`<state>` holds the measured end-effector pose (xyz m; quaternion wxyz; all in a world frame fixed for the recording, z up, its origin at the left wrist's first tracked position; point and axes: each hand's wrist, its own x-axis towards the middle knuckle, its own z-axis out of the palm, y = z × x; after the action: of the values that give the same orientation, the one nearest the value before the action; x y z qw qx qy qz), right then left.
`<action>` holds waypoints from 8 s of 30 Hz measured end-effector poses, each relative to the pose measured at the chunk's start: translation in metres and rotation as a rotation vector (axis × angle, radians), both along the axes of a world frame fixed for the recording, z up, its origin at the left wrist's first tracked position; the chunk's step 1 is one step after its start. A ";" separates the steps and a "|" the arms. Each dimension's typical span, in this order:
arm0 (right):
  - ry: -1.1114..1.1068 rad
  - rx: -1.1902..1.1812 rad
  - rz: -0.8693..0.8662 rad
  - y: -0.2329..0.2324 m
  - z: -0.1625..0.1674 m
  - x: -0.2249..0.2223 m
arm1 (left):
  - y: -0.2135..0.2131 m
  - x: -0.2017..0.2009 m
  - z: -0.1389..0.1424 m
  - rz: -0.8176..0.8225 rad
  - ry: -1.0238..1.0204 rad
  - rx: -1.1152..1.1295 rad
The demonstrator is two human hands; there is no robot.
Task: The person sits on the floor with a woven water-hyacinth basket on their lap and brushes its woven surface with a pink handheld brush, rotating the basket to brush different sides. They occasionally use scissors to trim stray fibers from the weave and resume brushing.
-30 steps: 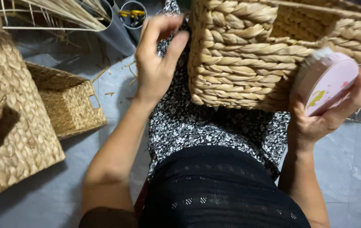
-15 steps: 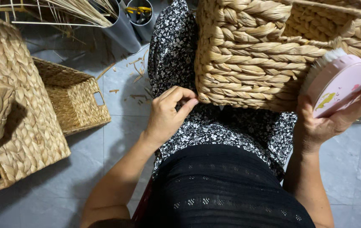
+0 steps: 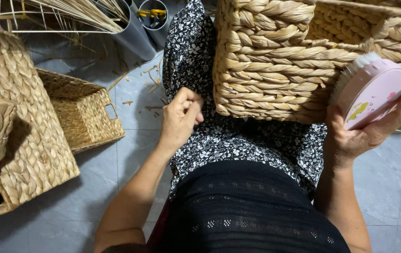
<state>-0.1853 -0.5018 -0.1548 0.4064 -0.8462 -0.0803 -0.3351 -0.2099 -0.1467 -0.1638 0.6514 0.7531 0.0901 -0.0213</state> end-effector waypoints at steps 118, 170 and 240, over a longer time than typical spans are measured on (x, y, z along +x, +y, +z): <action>-0.038 -0.166 -0.070 -0.025 0.025 -0.017 | -0.069 0.166 0.148 -0.215 -0.736 0.633; 0.090 0.256 -0.084 -0.048 0.037 -0.025 | -0.063 0.129 0.163 -0.031 -1.096 0.907; 0.173 -0.449 0.244 -0.092 0.061 -0.027 | -0.146 0.074 0.154 -0.399 -1.001 1.401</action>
<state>-0.2128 -0.5940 -0.0935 0.2512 -0.9247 -0.2193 -0.1837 -0.1358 -0.2926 -0.0102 -0.0126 0.9019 -0.3463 0.2579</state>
